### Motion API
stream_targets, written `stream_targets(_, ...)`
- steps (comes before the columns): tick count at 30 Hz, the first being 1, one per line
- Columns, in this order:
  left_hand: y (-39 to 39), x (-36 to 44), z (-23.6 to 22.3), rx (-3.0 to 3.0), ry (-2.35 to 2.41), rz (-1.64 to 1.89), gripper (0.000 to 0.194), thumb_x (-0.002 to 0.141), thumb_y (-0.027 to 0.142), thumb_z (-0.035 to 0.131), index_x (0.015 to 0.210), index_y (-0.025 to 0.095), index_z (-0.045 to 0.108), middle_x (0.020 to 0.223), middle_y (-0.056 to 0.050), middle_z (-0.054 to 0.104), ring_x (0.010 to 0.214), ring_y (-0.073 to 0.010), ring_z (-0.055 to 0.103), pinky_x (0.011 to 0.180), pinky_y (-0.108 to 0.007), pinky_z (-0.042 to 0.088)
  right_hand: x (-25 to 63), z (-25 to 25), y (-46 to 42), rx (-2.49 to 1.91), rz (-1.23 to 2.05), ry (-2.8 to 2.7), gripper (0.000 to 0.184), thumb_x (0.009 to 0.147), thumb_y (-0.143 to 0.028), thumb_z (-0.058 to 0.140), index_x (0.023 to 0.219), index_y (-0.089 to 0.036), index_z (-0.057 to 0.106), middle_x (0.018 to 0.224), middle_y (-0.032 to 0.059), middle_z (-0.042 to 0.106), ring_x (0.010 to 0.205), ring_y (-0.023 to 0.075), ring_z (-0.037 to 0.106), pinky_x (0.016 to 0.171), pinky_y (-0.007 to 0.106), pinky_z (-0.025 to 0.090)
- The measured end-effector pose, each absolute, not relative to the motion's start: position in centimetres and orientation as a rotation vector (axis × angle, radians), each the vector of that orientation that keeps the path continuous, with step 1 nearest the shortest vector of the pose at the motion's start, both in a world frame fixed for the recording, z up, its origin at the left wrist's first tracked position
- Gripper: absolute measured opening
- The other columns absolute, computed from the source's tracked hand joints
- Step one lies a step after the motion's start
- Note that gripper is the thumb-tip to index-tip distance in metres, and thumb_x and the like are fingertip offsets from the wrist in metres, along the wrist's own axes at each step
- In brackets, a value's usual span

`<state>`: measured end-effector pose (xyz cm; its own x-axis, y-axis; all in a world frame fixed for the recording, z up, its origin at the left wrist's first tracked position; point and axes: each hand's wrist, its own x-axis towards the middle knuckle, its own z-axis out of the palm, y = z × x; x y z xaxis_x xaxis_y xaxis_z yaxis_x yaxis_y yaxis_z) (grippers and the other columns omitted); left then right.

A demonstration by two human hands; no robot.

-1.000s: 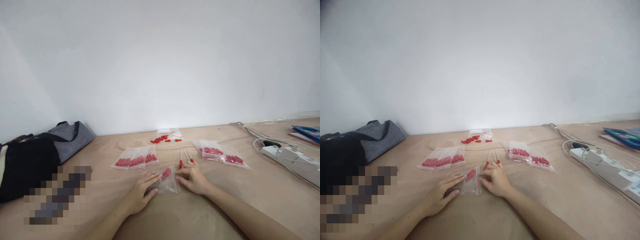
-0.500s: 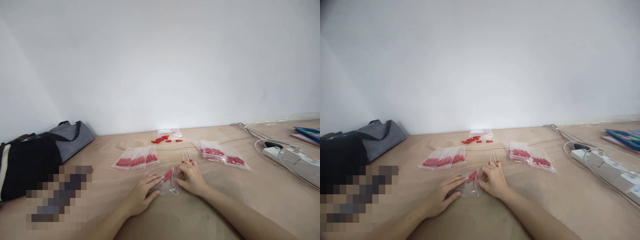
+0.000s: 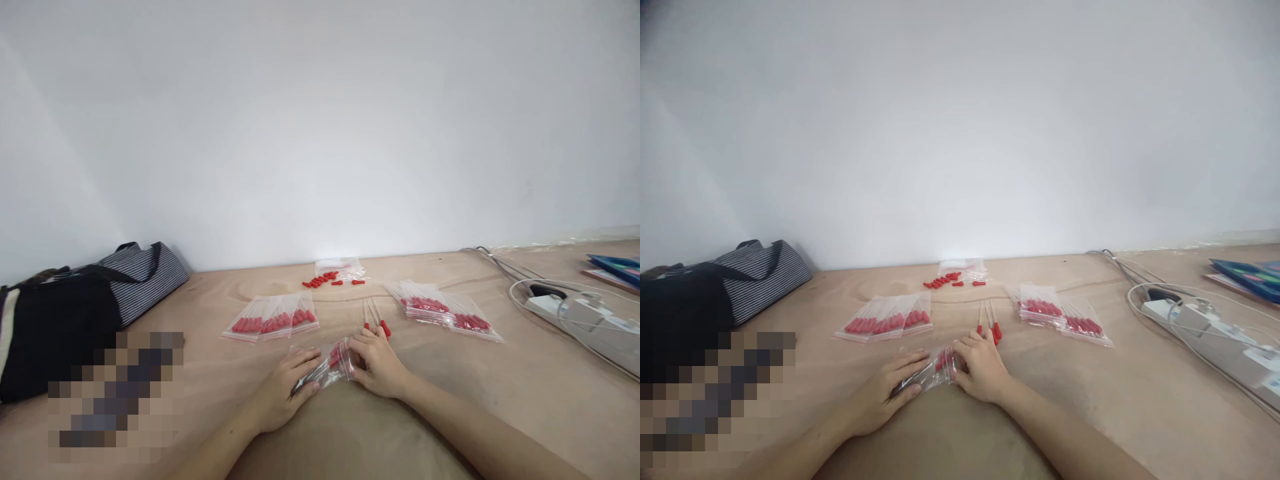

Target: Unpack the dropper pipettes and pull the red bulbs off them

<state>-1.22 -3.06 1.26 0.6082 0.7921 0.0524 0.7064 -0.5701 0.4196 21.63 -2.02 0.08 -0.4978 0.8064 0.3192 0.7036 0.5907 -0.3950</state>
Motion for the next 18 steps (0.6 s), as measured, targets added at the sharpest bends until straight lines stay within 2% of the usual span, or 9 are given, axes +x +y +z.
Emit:
stream_targets(2, -3.09, -1.19, 1.29, 2.480, 1.213, 0.330, 0.040, 0.086, 0.037, 0.040, 0.124, 0.027, 0.043, 0.132, -0.002, 0.043, 0.121, -0.0203, 0.037, 0.103, -0.042, 0.026, 21.67, 0.05, -1.86, -1.202, 0.326, -2.332, 0.016, 0.077, -0.033, 0.052, 0.089, -0.025, 0.059, 0.075, -0.0016, 0.060, 0.078, 0.0148, 0.048, 0.073, 0.030, 0.023)
stream_targets(5, -3.04, -1.18, 1.28, 2.473, 1.219, 0.317, 0.040, 0.086, 0.036, 0.040, 0.125, 0.027, 0.043, 0.132, -0.003, 0.042, 0.122, -0.0206, 0.037, 0.103, -0.043, 0.026, 21.75, -0.10, -1.73, -1.206, 0.314, -2.325, 0.022, 0.079, -0.033, 0.051, 0.099, -0.027, 0.057, 0.079, -0.0003, 0.060, 0.082, 0.0161, 0.047, 0.073, 0.030, 0.023)
stream_targets(9, -2.92, -1.21, 1.30, 2.452, 1.211, 0.324, 0.040, 0.086, 0.036, 0.040, 0.124, 0.026, 0.044, 0.132, -0.003, 0.043, 0.121, -0.0208, 0.037, 0.103, -0.043, 0.027, 21.55, -0.07, -1.77, -1.279, 0.222, -2.407, 0.027, 0.080, -0.032, 0.049, 0.106, -0.024, 0.053, 0.088, 0.0025, 0.060, 0.087, 0.0178, 0.046, 0.076, 0.033, 0.022)
stream_targets(13, -2.86, -1.34, 1.15, 2.432, 1.218, 0.329, 0.041, 0.085, 0.039, 0.041, 0.124, 0.026, 0.044, 0.132, -0.003, 0.042, 0.121, -0.0212, 0.037, 0.103, -0.043, 0.026, 21.48, 0.32, -1.62, -1.318, 0.243, -2.417, 0.025, 0.076, -0.031, 0.053, 0.100, -0.022, 0.053, 0.092, 0.0022, 0.059, 0.088, 0.0177, 0.046, 0.076, 0.033, 0.022)
stream_targets(18, -2.87, -1.44, 0.90, 2.408, 1.232, 0.385, 0.039, 0.084, 0.037, 0.043, 0.122, 0.029, 0.046, 0.132, -0.002, 0.043, 0.121, -0.0216, 0.038, 0.102, -0.043, 0.028, 21.94, 0.42, -1.30, -1.319, 0.335, -2.363, 0.028, 0.071, -0.040, 0.060, 0.094, -0.025, 0.057, 0.088, -0.0003, 0.059, 0.086, 0.0170, 0.046, 0.075, 0.032, 0.023)
